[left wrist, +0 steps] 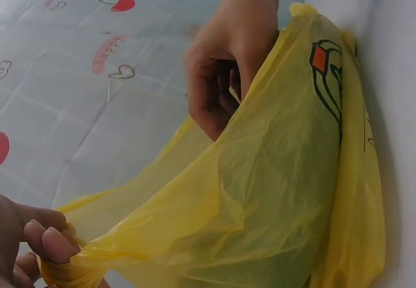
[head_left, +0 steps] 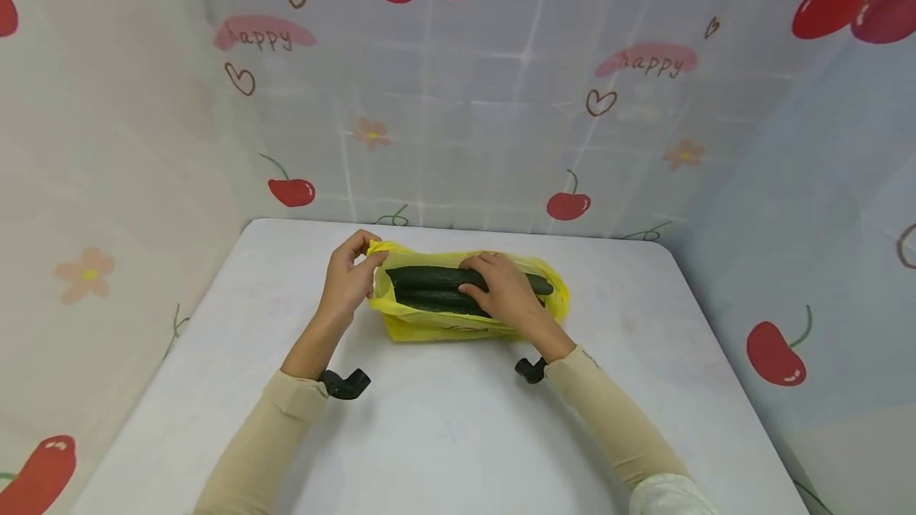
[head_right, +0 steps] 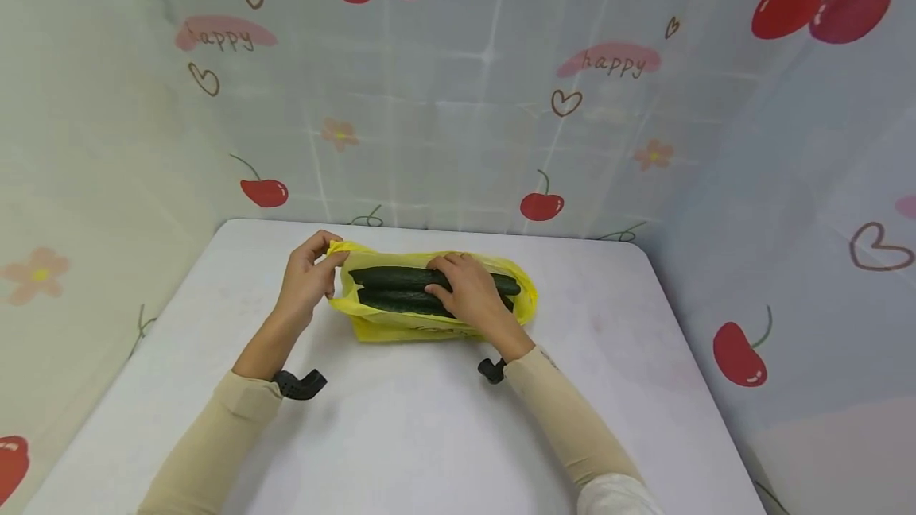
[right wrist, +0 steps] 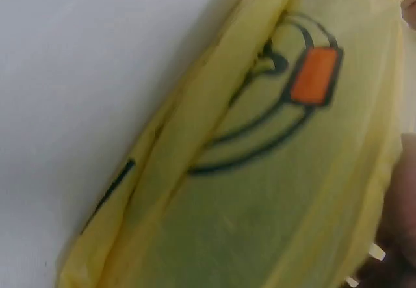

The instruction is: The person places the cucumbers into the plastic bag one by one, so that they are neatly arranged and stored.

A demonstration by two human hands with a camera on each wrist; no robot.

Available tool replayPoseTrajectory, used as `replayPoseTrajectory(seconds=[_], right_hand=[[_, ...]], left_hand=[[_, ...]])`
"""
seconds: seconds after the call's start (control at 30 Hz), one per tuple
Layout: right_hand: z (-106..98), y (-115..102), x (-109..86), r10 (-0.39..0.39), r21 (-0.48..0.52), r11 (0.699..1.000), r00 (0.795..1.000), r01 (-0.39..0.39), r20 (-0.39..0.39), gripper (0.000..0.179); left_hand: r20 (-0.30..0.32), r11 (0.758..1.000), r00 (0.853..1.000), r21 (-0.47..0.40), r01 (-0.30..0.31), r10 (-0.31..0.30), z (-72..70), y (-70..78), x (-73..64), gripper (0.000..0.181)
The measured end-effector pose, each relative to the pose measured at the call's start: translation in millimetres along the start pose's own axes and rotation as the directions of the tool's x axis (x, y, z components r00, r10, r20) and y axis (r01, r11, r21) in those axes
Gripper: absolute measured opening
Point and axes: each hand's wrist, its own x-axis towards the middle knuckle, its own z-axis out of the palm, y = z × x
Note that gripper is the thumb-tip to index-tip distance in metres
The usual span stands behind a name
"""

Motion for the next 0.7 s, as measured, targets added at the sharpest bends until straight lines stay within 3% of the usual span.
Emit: replayPoseTrajectory(seconds=[0.23,0.4,0.53,0.7], right_hand=[[-1.3,8.4,-12.1,0.038,-0.031,0.999,0.996,-0.035,0.081,0.051],[-14.7,8.6,-27.3,0.073,0.001,0.997,0.992,-0.074,0.103,0.062],[-37.3,12.1,-41.2,0.078,0.048,0.995,0.994,-0.082,0.076,0.063],[-65.0,27.9,-63.4,0.093,0.085,0.992,0.995,-0.089,-0.036,0.054]], left_hand=[[0.096,0.998,0.995,0.063,0.005,-0.011,-2.6,-12.2,-5.6,0.017],[0.143,0.998,0.990,0.055,-0.004,-0.004,-5.7,-14.8,-12.0,0.022],[0.149,0.992,0.987,0.105,-0.072,0.056,-11.7,-15.8,-16.4,0.032],[0.138,0.967,0.979,0.184,-0.174,0.150,-25.0,-14.3,-23.1,0.039]])
